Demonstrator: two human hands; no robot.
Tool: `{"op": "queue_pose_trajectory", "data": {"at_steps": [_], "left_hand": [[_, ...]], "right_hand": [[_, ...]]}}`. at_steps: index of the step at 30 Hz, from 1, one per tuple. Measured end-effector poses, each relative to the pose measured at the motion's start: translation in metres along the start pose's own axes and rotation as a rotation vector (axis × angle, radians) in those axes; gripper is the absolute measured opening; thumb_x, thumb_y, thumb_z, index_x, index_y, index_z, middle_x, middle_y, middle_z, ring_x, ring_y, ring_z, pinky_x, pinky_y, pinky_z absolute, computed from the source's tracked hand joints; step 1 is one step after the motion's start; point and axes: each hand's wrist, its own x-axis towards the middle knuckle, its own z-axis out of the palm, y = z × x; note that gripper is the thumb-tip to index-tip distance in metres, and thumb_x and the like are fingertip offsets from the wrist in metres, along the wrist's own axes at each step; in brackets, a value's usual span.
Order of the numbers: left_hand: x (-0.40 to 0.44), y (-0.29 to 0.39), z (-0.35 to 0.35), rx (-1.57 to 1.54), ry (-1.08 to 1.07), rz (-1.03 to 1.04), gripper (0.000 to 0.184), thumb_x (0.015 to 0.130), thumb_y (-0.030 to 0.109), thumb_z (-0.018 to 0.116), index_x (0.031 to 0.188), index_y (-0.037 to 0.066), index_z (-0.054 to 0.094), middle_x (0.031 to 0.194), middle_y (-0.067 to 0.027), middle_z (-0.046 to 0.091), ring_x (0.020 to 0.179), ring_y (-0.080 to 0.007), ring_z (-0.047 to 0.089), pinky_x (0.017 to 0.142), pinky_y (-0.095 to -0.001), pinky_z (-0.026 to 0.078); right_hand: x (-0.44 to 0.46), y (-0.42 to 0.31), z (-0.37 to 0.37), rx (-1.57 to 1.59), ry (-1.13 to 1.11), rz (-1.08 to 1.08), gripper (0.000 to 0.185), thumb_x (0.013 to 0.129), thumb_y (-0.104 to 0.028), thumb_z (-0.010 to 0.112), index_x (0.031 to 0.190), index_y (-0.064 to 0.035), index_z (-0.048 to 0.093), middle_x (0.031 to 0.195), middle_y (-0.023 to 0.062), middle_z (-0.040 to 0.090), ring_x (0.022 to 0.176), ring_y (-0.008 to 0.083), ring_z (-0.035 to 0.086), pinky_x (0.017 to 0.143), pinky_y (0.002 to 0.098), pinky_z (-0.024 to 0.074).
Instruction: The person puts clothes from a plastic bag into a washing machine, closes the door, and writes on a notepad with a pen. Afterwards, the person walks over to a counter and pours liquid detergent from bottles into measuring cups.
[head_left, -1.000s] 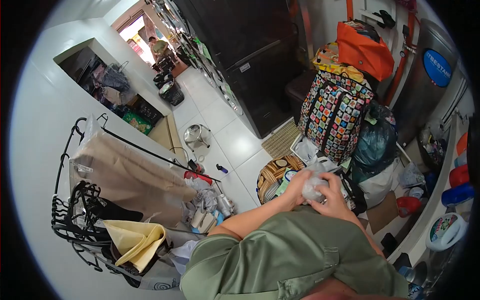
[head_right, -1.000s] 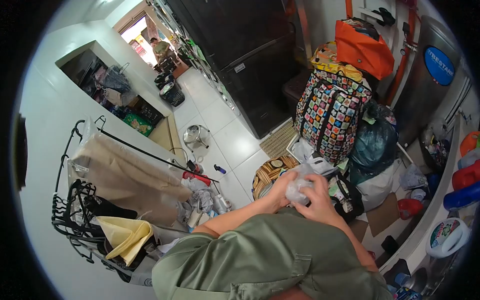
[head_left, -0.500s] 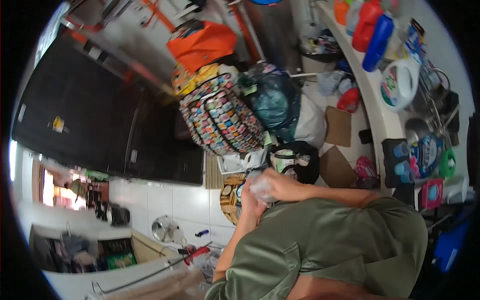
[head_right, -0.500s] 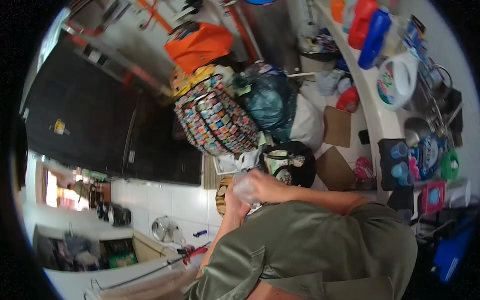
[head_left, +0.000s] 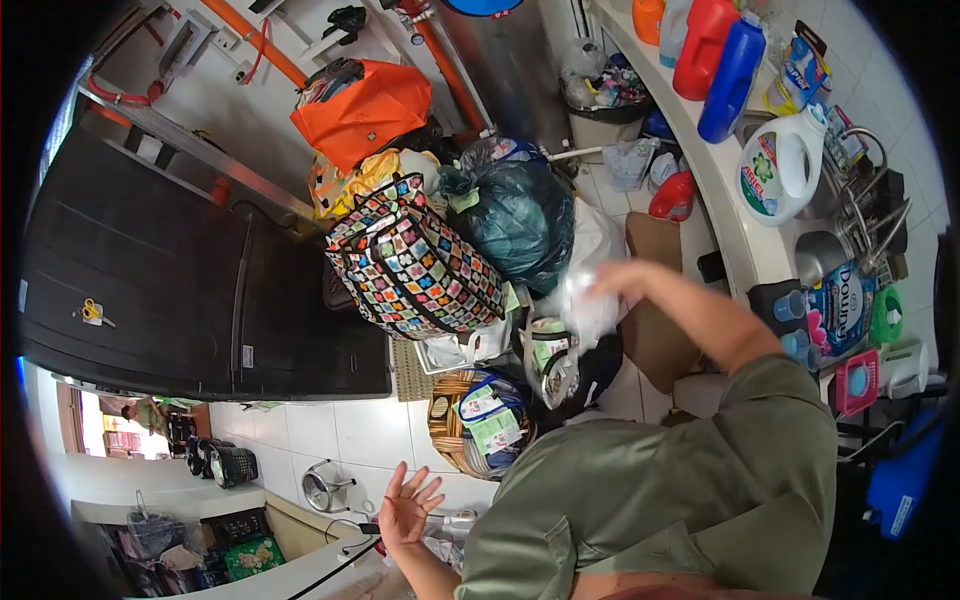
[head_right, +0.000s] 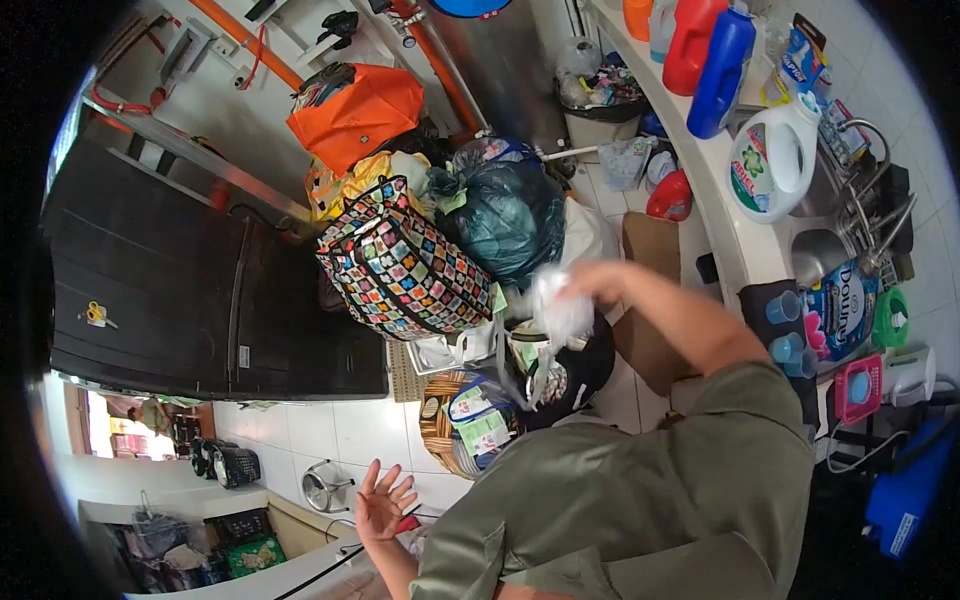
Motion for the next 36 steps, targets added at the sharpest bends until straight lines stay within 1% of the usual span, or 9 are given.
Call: {"op": "queue_pose_trajectory", "data": {"at_steps": [3, 6, 10, 14, 17, 22, 29, 32, 36], "left_hand": [[-0.019, -0.022, -0.029, 0.055, 0.522, 0.072, 0.06, 0.093, 0.044, 0.052, 0.144, 0.016, 0.036, 0.133, -0.0179, 0.05, 0.117, -0.0386, 0.053, 0.095, -0.0509, 0.046], [-0.036, -0.053, -0.065, -0.056, 0.689, 0.037, 0.051, 0.093, 0.041, 0.054, 0.137, 0.019, 0.044, 0.127, -0.0121, 0.052, 0.114, -0.0317, 0.052, 0.098, -0.0467, 0.04], [-0.066, -0.1, -0.103, -0.167, 0.772, -0.118, 0.049, 0.091, 0.042, 0.056, 0.133, 0.018, 0.047, 0.13, -0.0077, 0.05, 0.118, -0.0283, 0.048, 0.101, -0.0469, 0.036], [-0.095, -0.178, -0.169, -0.402, 0.922, -0.182, 0.039, 0.091, 0.034, 0.056, 0.125, 0.017, 0.052, 0.119, -0.0053, 0.058, 0.111, -0.0264, 0.053, 0.1, -0.0467, 0.037], [-0.105, -0.22, -0.18, -0.323, 1.01, -0.298, 0.035, 0.091, 0.033, 0.054, 0.121, 0.014, 0.054, 0.114, -0.0066, 0.059, 0.106, -0.0262, 0.055, 0.096, -0.0462, 0.039], [-0.1, -0.264, -0.164, 0.078, 0.993, -0.551, 0.031, 0.093, 0.03, 0.051, 0.115, 0.009, 0.057, 0.104, -0.0089, 0.062, 0.097, -0.0258, 0.058, 0.088, -0.0455, 0.043], [-0.071, -0.279, -0.186, 0.504, 0.79, -0.501, 0.029, 0.095, 0.025, 0.047, 0.106, 0.002, 0.061, 0.091, -0.0122, 0.066, 0.084, -0.0252, 0.062, 0.078, -0.0444, 0.049], [-0.038, -0.24, -0.226, 1.283, 0.477, -0.397, 0.035, 0.095, 0.027, 0.049, 0.114, 0.0, 0.059, 0.089, -0.0159, 0.067, 0.078, -0.0242, 0.063, 0.07, -0.0407, 0.05], [-0.01, -0.188, -0.188, 0.892, 0.698, -0.225, 0.038, 0.091, 0.026, 0.053, 0.119, 0.0, 0.058, 0.096, -0.0168, 0.069, 0.089, -0.0276, 0.066, 0.081, -0.0372, 0.05]], "right_hand": [[0.03, -0.085, -0.123, 0.325, 0.155, -0.505, 0.041, 0.088, -0.032, 0.066, 0.119, -0.0061, 0.06, 0.109, 0.0079, 0.066, 0.099, 0.0206, 0.063, 0.086, 0.0372, 0.0511], [0.019, -0.186, -0.197, 0.736, 0.577, -0.729, 0.089, 0.086, -0.056, 0.061, 0.146, -0.0068, 0.019, 0.133, 0.0309, 0.041, 0.113, 0.0435, 0.052, 0.094, 0.0522, 0.0465], [0.036, -0.207, -0.11, 0.174, 0.387, -0.663, 0.057, 0.086, -0.025, 0.07, 0.134, -0.0096, 0.044, 0.106, 0.0069, 0.061, 0.09, 0.0195, 0.064, 0.079, 0.0349, 0.0535], [0.075, -0.084, 0.017, -0.781, 0.138, -0.742, 0.05, 0.084, -0.04, 0.067, 0.121, -0.0067, 0.059, 0.097, 0.0083, 0.068, 0.085, 0.0219, 0.064, 0.077, 0.036, 0.0503], [0.043, 0.013, 0.081, -1.002, -0.194, -0.306, 0.05, 0.081, -0.036, 0.07, 0.117, -0.0031, 0.061, 0.093, 0.0145, 0.068, 0.08, 0.0254, 0.063, 0.07, 0.0383, 0.0498], [0.026, 0.213, 0.091, -0.979, 0.032, -0.201, 0.045, 0.082, -0.037, 0.069, 0.116, -0.0076, 0.063, 0.1, 0.0173, 0.067, 0.097, 0.0334, 0.064, 0.083, 0.0435, 0.0506], [-0.006, 0.184, 0.061, -1.011, 0.101, -0.077, 0.039, 0.083, -0.032, 0.068, 0.114, -0.0085, 0.064, 0.101, 0.0171, 0.068, 0.094, 0.0329, 0.065, 0.081, 0.0428, 0.0514], [0.015, 0.181, 0.029, -0.936, 0.23, -0.218, 0.037, 0.082, -0.025, 0.067, 0.113, -0.0056, 0.064, 0.105, 0.0158, 0.067, 0.099, 0.0341, 0.063, 0.084, 0.0416, 0.0502], [0.026, 0.184, 0.007, -0.988, 0.396, -0.057, 0.042, 0.082, -0.023, 0.07, 0.115, 0.0, 0.062, 0.108, 0.0209, 0.065, 0.099, 0.0349, 0.063, 0.085, 0.0405, 0.0498]]}}
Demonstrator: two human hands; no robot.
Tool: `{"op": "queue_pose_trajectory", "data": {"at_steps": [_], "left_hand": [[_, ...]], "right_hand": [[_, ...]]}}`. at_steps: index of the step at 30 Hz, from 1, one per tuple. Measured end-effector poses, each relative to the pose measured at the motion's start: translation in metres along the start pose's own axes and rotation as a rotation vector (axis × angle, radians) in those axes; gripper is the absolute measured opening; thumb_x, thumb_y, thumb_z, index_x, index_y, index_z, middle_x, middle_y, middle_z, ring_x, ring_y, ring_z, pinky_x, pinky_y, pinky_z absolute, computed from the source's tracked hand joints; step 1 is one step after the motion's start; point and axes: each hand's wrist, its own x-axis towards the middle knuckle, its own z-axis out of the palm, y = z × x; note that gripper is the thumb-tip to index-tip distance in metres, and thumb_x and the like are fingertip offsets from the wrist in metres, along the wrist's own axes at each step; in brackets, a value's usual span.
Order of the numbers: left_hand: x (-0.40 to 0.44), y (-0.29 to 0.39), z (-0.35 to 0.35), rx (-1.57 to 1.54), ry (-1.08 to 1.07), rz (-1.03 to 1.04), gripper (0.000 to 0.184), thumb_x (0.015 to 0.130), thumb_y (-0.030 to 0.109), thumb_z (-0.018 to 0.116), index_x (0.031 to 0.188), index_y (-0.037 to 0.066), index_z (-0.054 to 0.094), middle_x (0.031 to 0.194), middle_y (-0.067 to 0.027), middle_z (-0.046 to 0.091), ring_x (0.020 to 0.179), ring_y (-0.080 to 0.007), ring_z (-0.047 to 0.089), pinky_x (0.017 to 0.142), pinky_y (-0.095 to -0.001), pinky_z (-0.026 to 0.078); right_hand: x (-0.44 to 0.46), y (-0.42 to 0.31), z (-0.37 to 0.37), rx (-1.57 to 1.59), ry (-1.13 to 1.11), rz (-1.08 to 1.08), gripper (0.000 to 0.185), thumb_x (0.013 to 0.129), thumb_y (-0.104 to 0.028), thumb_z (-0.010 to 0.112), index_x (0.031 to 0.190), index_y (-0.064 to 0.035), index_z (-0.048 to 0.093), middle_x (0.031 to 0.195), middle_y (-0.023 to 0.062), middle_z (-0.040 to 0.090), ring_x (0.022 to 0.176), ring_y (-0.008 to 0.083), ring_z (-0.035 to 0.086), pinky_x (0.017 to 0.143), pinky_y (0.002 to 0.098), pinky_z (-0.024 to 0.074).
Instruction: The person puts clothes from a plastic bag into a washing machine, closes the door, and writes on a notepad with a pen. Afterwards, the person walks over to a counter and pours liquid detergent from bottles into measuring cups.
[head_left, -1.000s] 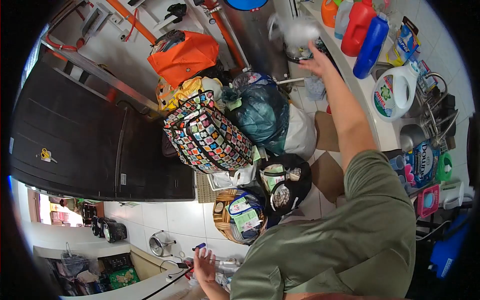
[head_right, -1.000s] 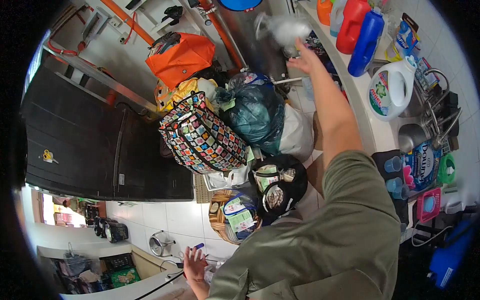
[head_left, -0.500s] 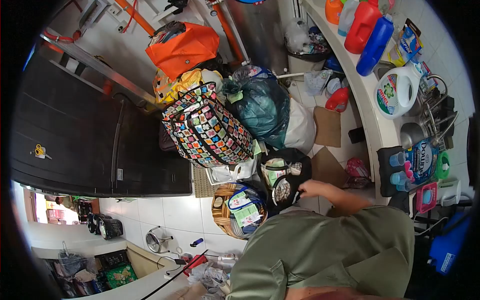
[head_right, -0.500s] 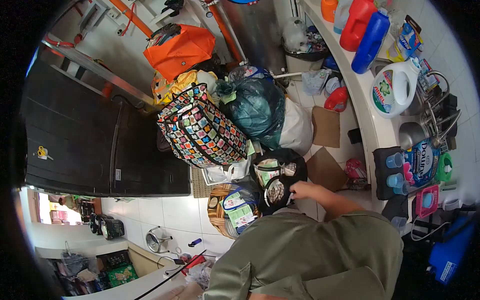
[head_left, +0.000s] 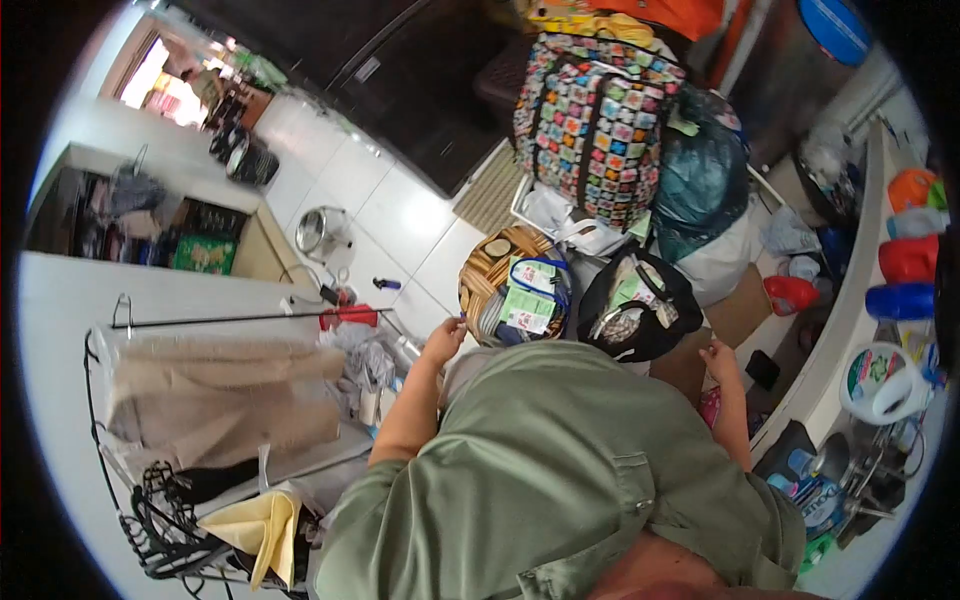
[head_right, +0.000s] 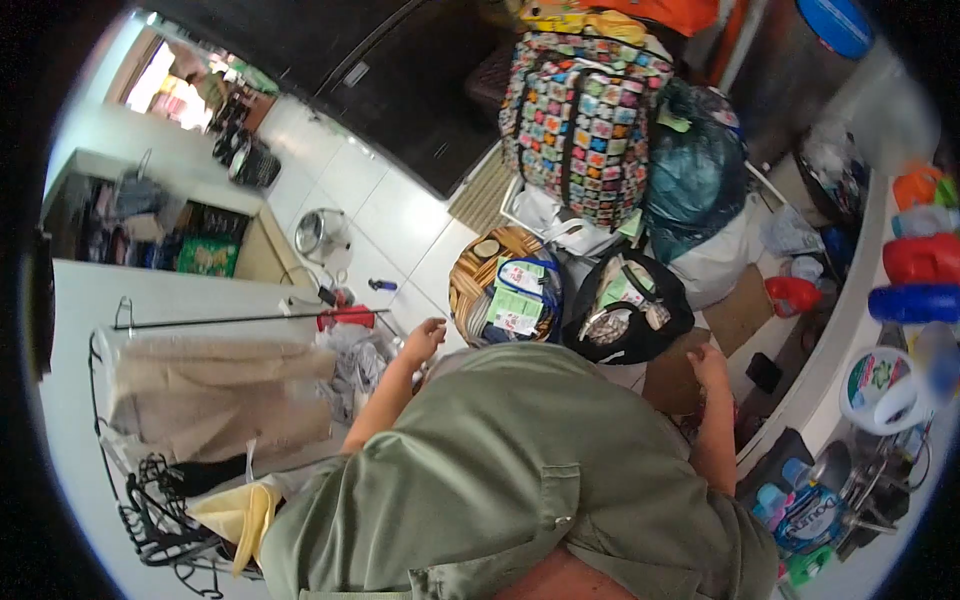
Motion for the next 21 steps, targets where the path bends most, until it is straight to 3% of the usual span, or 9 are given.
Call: {"op": "queue_pose_trajectory", "data": {"at_steps": [2, 6, 7, 11, 13, 15, 16, 18, 21], "left_hand": [[-0.01, 0.03, -0.019, 0.132, -0.004, -0.013, 0.041, 0.088, 0.025, 0.055, 0.119, -0.003, 0.059, 0.107, -0.0214, 0.067, 0.102, -0.0319, 0.064, 0.091, -0.0378, 0.047], [0.018, -0.027, -0.06, 0.325, -0.073, -0.051, 0.048, 0.084, 0.031, 0.059, 0.115, -0.005, 0.061, 0.112, -0.0244, 0.064, 0.109, -0.0348, 0.061, 0.095, -0.0393, 0.046], [0.054, -0.12, -0.068, 0.384, -0.119, 0.151, 0.047, 0.085, 0.029, 0.058, 0.116, -0.006, 0.06, 0.113, -0.0243, 0.064, 0.109, -0.0348, 0.06, 0.094, -0.04, 0.046], [0.055, -0.147, -0.141, 0.31, -0.269, -0.285, 0.037, 0.087, 0.03, 0.054, 0.108, -0.001, 0.059, 0.103, -0.0176, 0.062, 0.097, -0.0296, 0.06, 0.081, -0.0379, 0.046], [0.069, -0.176, -0.185, 0.193, -0.259, -0.448, 0.033, 0.089, 0.03, 0.052, 0.104, 0.002, 0.058, 0.098, -0.0142, 0.061, 0.091, -0.0271, 0.06, 0.075, -0.0369, 0.046], [0.099, -0.197, -0.245, 0.074, -0.21, -0.55, 0.029, 0.09, 0.03, 0.05, 0.1, 0.005, 0.057, 0.092, -0.0108, 0.06, 0.085, -0.0245, 0.059, 0.068, -0.0359, 0.046], [0.117, -0.202, -0.28, -0.001, -0.165, -0.593, 0.027, 0.091, 0.031, 0.049, 0.098, 0.006, 0.057, 0.09, -0.0092, 0.06, 0.082, -0.0232, 0.059, 0.065, -0.0353, 0.046], [0.154, -0.209, -0.35, -0.18, -0.027, -0.634, 0.024, 0.092, 0.031, 0.047, 0.094, 0.009, 0.056, 0.085, -0.0058, 0.059, 0.076, -0.0207, 0.059, 0.059, -0.0343, 0.046], [0.205, -0.209, -0.434, -0.434, 0.164, -0.579, 0.023, 0.094, 0.031, 0.044, 0.088, 0.012, 0.055, 0.077, -0.0008, 0.057, 0.067, -0.0168, 0.059, 0.05, -0.0327, 0.046]], "right_hand": [[-0.007, 0.01, 0.003, 0.042, -0.028, 0.144, 0.043, 0.082, -0.025, 0.071, 0.116, -0.0007, 0.062, 0.108, 0.0214, 0.065, 0.1, 0.0352, 0.063, 0.086, 0.0407, 0.0495], [-0.034, 0.031, 0.063, -0.004, -0.03, 0.121, 0.046, 0.08, -0.034, 0.07, 0.111, -0.0012, 0.063, 0.104, 0.022, 0.066, 0.097, 0.0368, 0.063, 0.085, 0.043, 0.0495], [-0.05, 0.012, 0.071, -0.022, -0.018, 0.163, 0.044, 0.079, -0.035, 0.07, 0.108, -0.0015, 0.065, 0.102, 0.0223, 0.066, 0.096, 0.037, 0.063, 0.084, 0.043, 0.0498], [-0.079, -0.018, 0.135, 0.122, -0.261, 0.398, 0.035, 0.076, -0.033, 0.07, 0.089, -0.0008, 0.069, 0.084, 0.0215, 0.067, 0.08, 0.0333, 0.067, 0.072, 0.0419, 0.0515], [-0.098, -0.009, 0.213, 0.073, 0.141, 0.221, 0.029, 0.086, -0.024, 0.061, 0.07, -0.0004, 0.065, 0.057, 0.0151, 0.06, 0.049, 0.0238, 0.059, 0.05, 0.0392, 0.0477], [-0.112, -0.065, 0.256, 0.405, 0.196, 0.678, 0.023, 0.086, -0.019, 0.059, 0.07, -0.0024, 0.061, 0.057, 0.0093, 0.057, 0.043, 0.0217, 0.053, 0.041, 0.0361, 0.0415], [-0.115, -0.113, 0.263, 0.797, 0.198, 0.852, 0.025, 0.08, -0.027, 0.063, 0.083, -0.0034, 0.071, 0.081, 0.016, 0.069, 0.078, 0.028, 0.068, 0.073, 0.0408, 0.0536], [-0.088, -0.216, 0.274, 0.529, -0.019, 0.775, 0.024, 0.078, -0.022, 0.065, 0.092, -0.0035, 0.07, 0.082, 0.0153, 0.07, 0.075, 0.0234, 0.068, 0.071, 0.0376, 0.054], [-0.085, -0.257, 0.348, 0.282, -0.129, 0.372, 0.026, 0.079, -0.019, 0.066, 0.099, -0.0028, 0.068, 0.08, 0.0142, 0.069, 0.07, 0.0212, 0.067, 0.066, 0.0357, 0.0539]]}}
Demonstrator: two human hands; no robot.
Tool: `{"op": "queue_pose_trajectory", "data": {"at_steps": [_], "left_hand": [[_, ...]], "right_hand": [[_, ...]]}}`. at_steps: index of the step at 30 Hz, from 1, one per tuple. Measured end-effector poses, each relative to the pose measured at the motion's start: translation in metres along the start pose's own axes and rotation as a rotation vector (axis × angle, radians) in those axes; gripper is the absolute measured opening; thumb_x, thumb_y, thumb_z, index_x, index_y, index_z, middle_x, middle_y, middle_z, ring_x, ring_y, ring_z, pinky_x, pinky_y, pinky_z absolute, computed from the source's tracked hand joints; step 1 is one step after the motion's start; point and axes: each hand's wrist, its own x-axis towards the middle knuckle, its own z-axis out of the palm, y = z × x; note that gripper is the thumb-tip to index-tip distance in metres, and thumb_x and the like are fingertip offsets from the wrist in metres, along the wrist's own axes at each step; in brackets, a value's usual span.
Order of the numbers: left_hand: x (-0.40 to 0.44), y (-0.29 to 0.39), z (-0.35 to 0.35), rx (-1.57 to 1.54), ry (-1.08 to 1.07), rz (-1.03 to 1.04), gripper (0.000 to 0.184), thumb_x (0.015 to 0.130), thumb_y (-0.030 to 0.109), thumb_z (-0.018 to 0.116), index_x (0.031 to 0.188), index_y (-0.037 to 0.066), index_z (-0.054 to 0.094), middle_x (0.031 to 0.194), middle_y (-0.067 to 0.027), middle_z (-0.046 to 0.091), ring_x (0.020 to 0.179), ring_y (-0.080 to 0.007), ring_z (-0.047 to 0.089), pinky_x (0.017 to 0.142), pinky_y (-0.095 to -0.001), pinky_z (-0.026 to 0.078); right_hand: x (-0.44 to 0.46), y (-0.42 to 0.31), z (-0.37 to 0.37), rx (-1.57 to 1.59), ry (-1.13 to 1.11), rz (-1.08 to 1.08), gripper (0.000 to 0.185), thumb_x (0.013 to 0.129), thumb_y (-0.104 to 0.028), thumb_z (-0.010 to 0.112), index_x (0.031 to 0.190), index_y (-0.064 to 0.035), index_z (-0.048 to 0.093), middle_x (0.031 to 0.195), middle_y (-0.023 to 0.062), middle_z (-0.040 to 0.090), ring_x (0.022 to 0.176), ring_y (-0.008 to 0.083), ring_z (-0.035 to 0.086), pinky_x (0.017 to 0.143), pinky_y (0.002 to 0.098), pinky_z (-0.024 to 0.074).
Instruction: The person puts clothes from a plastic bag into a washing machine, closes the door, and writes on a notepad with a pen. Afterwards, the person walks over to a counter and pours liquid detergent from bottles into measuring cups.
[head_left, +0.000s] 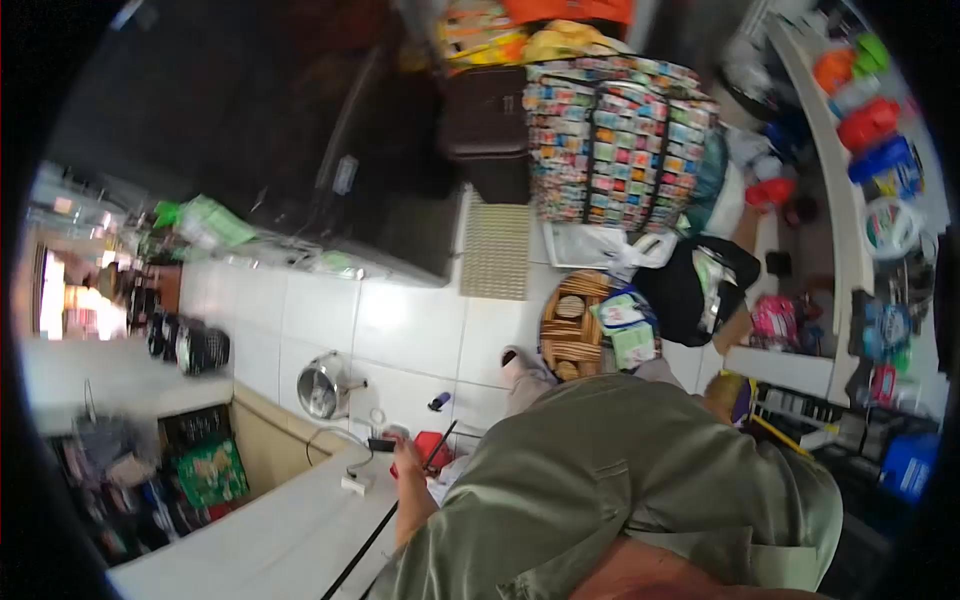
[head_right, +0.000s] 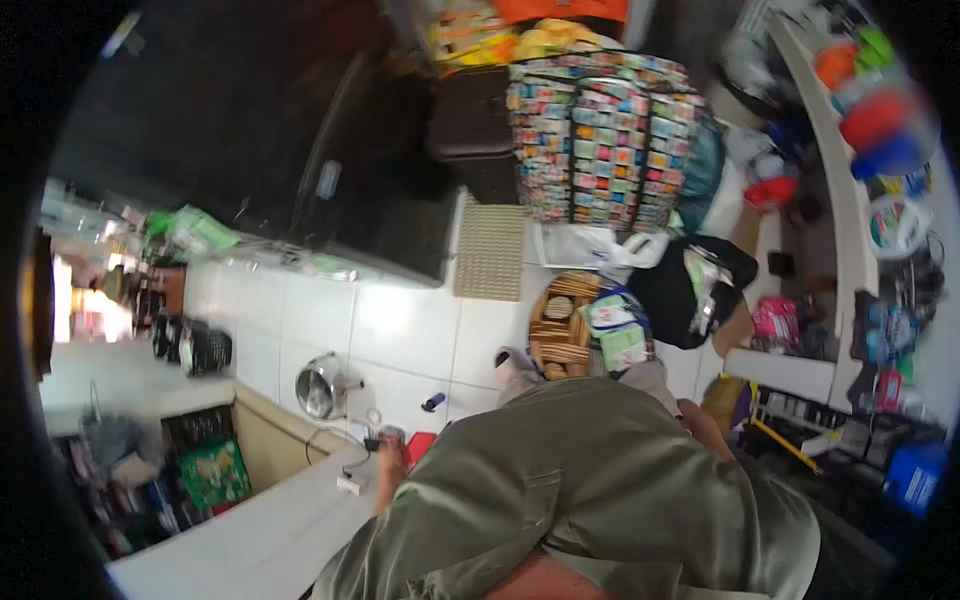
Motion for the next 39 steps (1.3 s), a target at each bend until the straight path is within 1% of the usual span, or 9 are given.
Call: {"op": "queue_pose_trajectory", "data": {"at_steps": [3, 6, 16, 20, 24, 29, 33, 35, 39], "left_hand": [[0.026, 0.053, -0.025, -0.322, -0.002, 0.165, 0.015, 0.094, 0.02, 0.05, 0.095, 0.005, 0.054, 0.074, -0.0047, 0.055, 0.057, -0.015, 0.052, 0.047, -0.0303, 0.042], [0.026, 0.071, -0.018, -0.335, -0.022, 0.227, 0.03, 0.094, 0.02, 0.051, 0.123, 0.01, 0.052, 0.105, -0.0105, 0.061, 0.089, -0.0218, 0.064, 0.072, -0.0318, 0.051], [0.071, -0.111, 0.015, 0.399, -0.543, 0.11, 0.044, 0.088, 0.031, 0.055, 0.125, 0.007, 0.057, 0.094, -0.0117, 0.067, 0.068, -0.022, 0.063, 0.053, -0.0349, 0.05], [0.03, -0.109, 0.009, 0.36, -0.096, -0.026, 0.035, 0.087, 0.027, 0.051, 0.116, 0.011, 0.063, 0.077, -0.0111, 0.068, 0.052, -0.022, 0.062, 0.045, -0.0378, 0.05], [0.048, -0.1, -0.01, 0.534, -0.085, 0.248, 0.043, 0.081, 0.036, 0.059, 0.111, 0.006, 0.066, 0.097, -0.0186, 0.069, 0.091, -0.031, 0.067, 0.08, -0.0402, 0.052], [0.1, -0.042, -0.021, 0.472, -0.072, 0.286, 0.054, 0.073, 0.046, 0.069, 0.109, 0.005, 0.067, 0.104, -0.0202, 0.068, 0.1, -0.0342, 0.064, 0.087, -0.0403, 0.05], [0.183, 0.002, -0.055, 0.453, 0.043, 0.33, 0.038, 0.077, 0.025, 0.064, 0.105, -0.001, 0.066, 0.098, -0.0209, 0.068, 0.097, -0.0353, 0.065, 0.085, -0.04, 0.05], [0.179, 0.107, -0.072, 0.398, 0.212, 0.523, 0.023, 0.078, 0.008, 0.06, 0.098, -0.001, 0.067, 0.092, -0.0249, 0.067, 0.092, -0.037, 0.064, 0.084, -0.0415, 0.05], [0.192, 0.333, -0.048, 0.081, -0.013, 1.154, 0.055, 0.079, 0.024, 0.072, 0.121, -0.005, 0.052, 0.117, -0.022, 0.056, 0.109, -0.0366, 0.054, 0.094, -0.0411, 0.045]], "right_hand": [[0.059, -0.003, 0.039, -0.128, -0.066, -0.412, 0.029, 0.08, -0.016, 0.066, 0.105, -0.0021, 0.067, 0.078, 0.013, 0.069, 0.064, 0.0191, 0.066, 0.062, 0.0339, 0.0538], [-0.025, -0.252, -0.046, 0.177, 0.1, -0.081, 0.03, 0.086, -0.013, 0.062, 0.112, 0.0015, 0.061, 0.079, 0.0109, 0.068, 0.062, 0.0172, 0.063, 0.059, 0.0317, 0.0515], [0.066, -0.304, -0.05, -0.086, 0.016, -0.385, 0.024, 0.085, -0.014, 0.066, 0.106, -0.0018, 0.066, 0.079, 0.0099, 0.068, 0.067, 0.0178, 0.065, 0.062, 0.0311, 0.0513], [0.113, -0.301, -0.042, -0.283, -0.108, -0.427, 0.028, 0.083, -0.017, 0.067, 0.106, -0.0022, 0.066, 0.085, 0.0119, 0.067, 0.075, 0.0208, 0.064, 0.068, 0.0329, 0.0511], [0.129, -0.348, -0.026, -0.354, -0.174, -0.37, 0.033, 0.082, -0.021, 0.068, 0.109, -0.0019, 0.065, 0.093, 0.0147, 0.066, 0.083, 0.0242, 0.063, 0.074, 0.035, 0.05], [0.147, -0.427, 0.018, -0.465, -0.196, -0.355, 0.04, 0.081, -0.026, 0.069, 0.112, -0.0014, 0.063, 0.103, 0.0182, 0.064, 0.094, 0.0284, 0.062, 0.081, 0.0375, 0.0486], [0.165, -0.533, 0.074, -0.515, -0.156, -0.404, 0.046, 0.08, -0.03, 0.07, 0.114, -0.001, 0.062, 0.111, 0.021, 0.063, 0.103, 0.0318, 0.061, 0.087, 0.0396, 0.0476], [0.168, -0.61, 0.098, -0.525, -0.082, -0.507, 0.049, 0.079, -0.032, 0.07, 0.116, -0.0008, 0.061, 0.115, 0.0224, 0.062, 0.107, 0.0335, 0.06, 0.09, 0.0406, 0.047], [0.138, -0.791, 0.134, 0.019, 0.115, -0.815, 0.062, 0.08, -0.039, 0.071, 0.126, -0.0011, 0.054, 0.122, 0.0219, 0.059, 0.107, 0.0348, 0.061, 0.093, 0.0389, 0.0467]]}}
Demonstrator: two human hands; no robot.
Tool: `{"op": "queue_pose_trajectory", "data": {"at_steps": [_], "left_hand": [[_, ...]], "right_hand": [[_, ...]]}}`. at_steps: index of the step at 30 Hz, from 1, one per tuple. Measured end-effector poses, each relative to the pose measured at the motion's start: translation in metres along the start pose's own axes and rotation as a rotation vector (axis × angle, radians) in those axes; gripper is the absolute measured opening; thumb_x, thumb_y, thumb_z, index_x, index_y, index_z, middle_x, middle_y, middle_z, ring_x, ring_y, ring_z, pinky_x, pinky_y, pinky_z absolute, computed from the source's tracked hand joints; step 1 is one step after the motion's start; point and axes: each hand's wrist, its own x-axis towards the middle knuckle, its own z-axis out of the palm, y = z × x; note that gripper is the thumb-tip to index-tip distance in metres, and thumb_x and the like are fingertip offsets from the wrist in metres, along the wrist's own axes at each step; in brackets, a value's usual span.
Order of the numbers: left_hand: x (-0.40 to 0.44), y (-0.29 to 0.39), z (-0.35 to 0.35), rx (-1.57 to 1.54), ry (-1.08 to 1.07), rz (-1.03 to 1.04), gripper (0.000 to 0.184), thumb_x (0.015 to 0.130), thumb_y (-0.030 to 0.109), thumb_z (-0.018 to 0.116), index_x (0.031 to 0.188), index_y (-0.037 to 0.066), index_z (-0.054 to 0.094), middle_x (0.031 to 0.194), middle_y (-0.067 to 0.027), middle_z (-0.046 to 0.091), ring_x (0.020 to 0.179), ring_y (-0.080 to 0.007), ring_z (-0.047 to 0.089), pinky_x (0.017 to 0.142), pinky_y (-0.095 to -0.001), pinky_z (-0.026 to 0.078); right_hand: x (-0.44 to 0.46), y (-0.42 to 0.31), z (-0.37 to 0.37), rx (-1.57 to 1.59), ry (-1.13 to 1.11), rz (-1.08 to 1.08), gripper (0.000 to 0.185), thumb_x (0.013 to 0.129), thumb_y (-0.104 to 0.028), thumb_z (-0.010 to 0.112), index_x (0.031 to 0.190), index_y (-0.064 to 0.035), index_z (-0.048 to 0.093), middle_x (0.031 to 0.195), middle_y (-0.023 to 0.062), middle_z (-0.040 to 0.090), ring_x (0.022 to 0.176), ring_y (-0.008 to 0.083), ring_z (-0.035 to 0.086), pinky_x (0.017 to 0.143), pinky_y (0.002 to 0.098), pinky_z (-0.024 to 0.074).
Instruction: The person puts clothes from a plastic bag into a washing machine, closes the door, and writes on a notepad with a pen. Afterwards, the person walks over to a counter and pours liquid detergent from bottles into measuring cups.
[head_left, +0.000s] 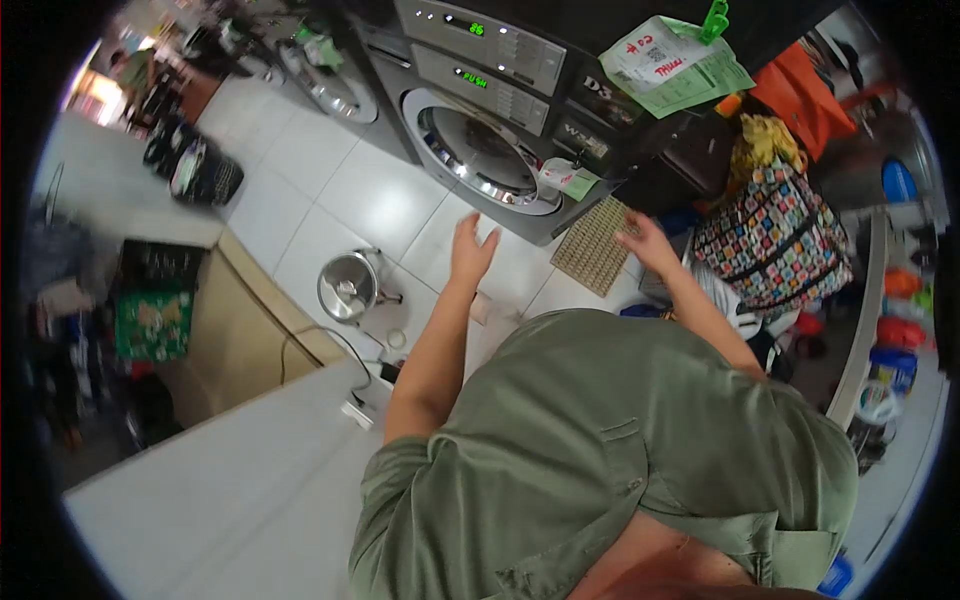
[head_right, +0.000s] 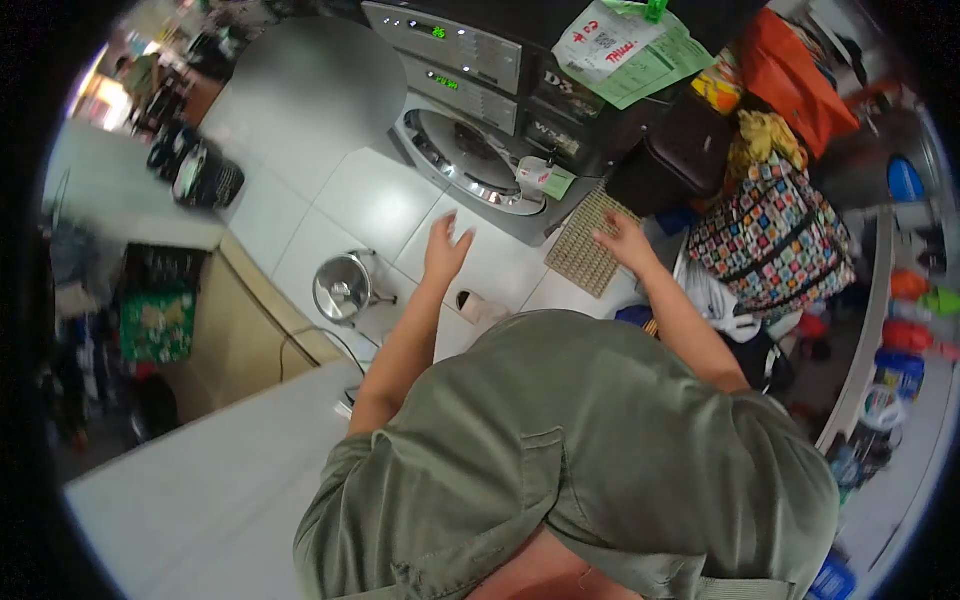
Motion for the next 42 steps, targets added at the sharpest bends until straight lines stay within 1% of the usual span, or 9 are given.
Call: {"op": "queue_pose_trajectory", "data": {"at_steps": [3, 9, 12, 15, 19, 22, 27, 30, 42], "left_hand": [[0.098, 0.049, 0.042, 0.015, -0.083, 0.28, 0.076, 0.069, 0.036, 0.08, 0.126, -0.004, 0.05, 0.119, -0.0223, 0.052, 0.114, -0.0378, 0.05, 0.095, -0.0428, 0.043], [0.107, 0.06, 0.082, -0.085, -0.58, -0.118, 0.055, 0.077, 0.037, 0.077, 0.114, 0.0, 0.06, 0.124, -0.0182, 0.045, 0.117, -0.0278, 0.049, 0.093, -0.038, 0.045], [0.083, 0.046, 0.071, -0.817, -0.802, -0.593, 0.06, 0.081, 0.031, 0.075, 0.126, 0.0, 0.05, 0.133, -0.0195, 0.038, 0.113, -0.0255, 0.053, 0.09, -0.0344, 0.048], [0.048, 0.088, 0.041, -0.878, -0.56, -0.621, 0.071, 0.079, 0.023, 0.076, 0.134, -0.001, 0.039, 0.124, -0.017, 0.051, 0.12, -0.0233, 0.045, 0.092, -0.038, 0.046], [0.008, 0.109, 0.033, -0.401, -0.375, 0.193, 0.089, 0.074, 0.016, 0.079, 0.145, 0.004, 0.027, 0.133, -0.0165, 0.042, 0.12, -0.0244, 0.047, 0.093, -0.0397, 0.045], [0.005, 0.121, 0.024, 0.083, -0.565, 0.125, 0.072, 0.075, 0.012, 0.077, 0.137, 0.002, 0.042, 0.127, -0.0151, 0.048, 0.115, -0.0212, 0.049, 0.091, -0.0378, 0.045], [0.008, 0.112, 0.032, -0.342, -0.505, -0.381, 0.055, 0.076, 0.017, 0.077, 0.125, 0.007, 0.055, 0.104, -0.0145, 0.054, 0.096, -0.027, 0.055, 0.089, -0.0396, 0.046], [-0.008, 0.149, 0.032, 0.091, -0.317, 0.251, 0.063, 0.073, 0.017, 0.08, 0.128, 0.007, 0.052, 0.106, -0.0146, 0.052, 0.1, -0.0289, 0.053, 0.092, -0.0404, 0.045], [0.02, 0.123, 0.025, -0.779, -0.343, -0.482, 0.03, 0.092, 0.022, 0.063, 0.114, 0.004, 0.055, 0.104, -0.0079, 0.065, 0.088, -0.0154, 0.064, 0.08, -0.0286, 0.051]], "right_hand": [[0.037, -0.067, 0.01, -0.047, 0.073, 0.149, 0.071, 0.074, -0.044, 0.075, 0.127, -0.0015, 0.054, 0.126, 0.0252, 0.054, 0.108, 0.0345, 0.06, 0.094, 0.0377, 0.0463], [0.052, -0.081, 0.024, -0.243, 0.062, 0.192, 0.076, 0.067, -0.046, 0.082, 0.123, -0.0014, 0.058, 0.121, 0.0241, 0.056, 0.101, 0.0301, 0.062, 0.092, 0.0369, 0.0469], [0.044, -0.094, 0.018, 0.19, -0.213, 0.3, 0.066, 0.073, -0.038, 0.08, 0.123, 0.0008, 0.057, 0.112, 0.0142, 0.062, 0.104, 0.0216, 0.06, 0.091, 0.0345, 0.0473], [0.027, -0.074, 0.032, 0.594, -0.319, 0.407, 0.032, 0.084, -0.022, 0.072, 0.109, -0.0039, 0.063, 0.104, 0.005, 0.065, 0.092, 0.0134, 0.062, 0.081, 0.0287, 0.0507], [-0.01, -0.096, 0.046, 0.907, -0.23, 0.492, 0.013, 0.09, -0.015, 0.066, 0.098, -0.0073, 0.06, 0.09, -0.0002, 0.065, 0.078, 0.0083, 0.061, 0.073, 0.0243, 0.0513], [-0.025, -0.101, 0.049, 0.959, -0.129, 0.468, 0.014, 0.089, -0.015, 0.066, 0.099, -0.0079, 0.059, 0.083, -0.0004, 0.064, 0.072, 0.0078, 0.059, 0.068, 0.0249, 0.0493], [-0.028, -0.081, 0.053, 0.876, -0.079, 0.415, 0.017, 0.087, -0.011, 0.067, 0.1, -0.0054, 0.059, 0.084, 0.001, 0.064, 0.07, 0.0077, 0.055, 0.062, 0.0243, 0.0463], [-0.035, -0.094, 0.041, 0.908, -0.096, 0.353, 0.018, 0.087, -0.01, 0.067, 0.102, -0.0041, 0.059, 0.083, 0.0012, 0.064, 0.071, 0.0075, 0.055, 0.063, 0.0235, 0.0459], [-0.038, -0.091, 0.05, 0.842, 0.01, 0.312, 0.021, 0.085, -0.006, 0.067, 0.104, -0.0008, 0.06, 0.084, 0.0022, 0.065, 0.072, 0.008, 0.056, 0.065, 0.0245, 0.0449]]}}
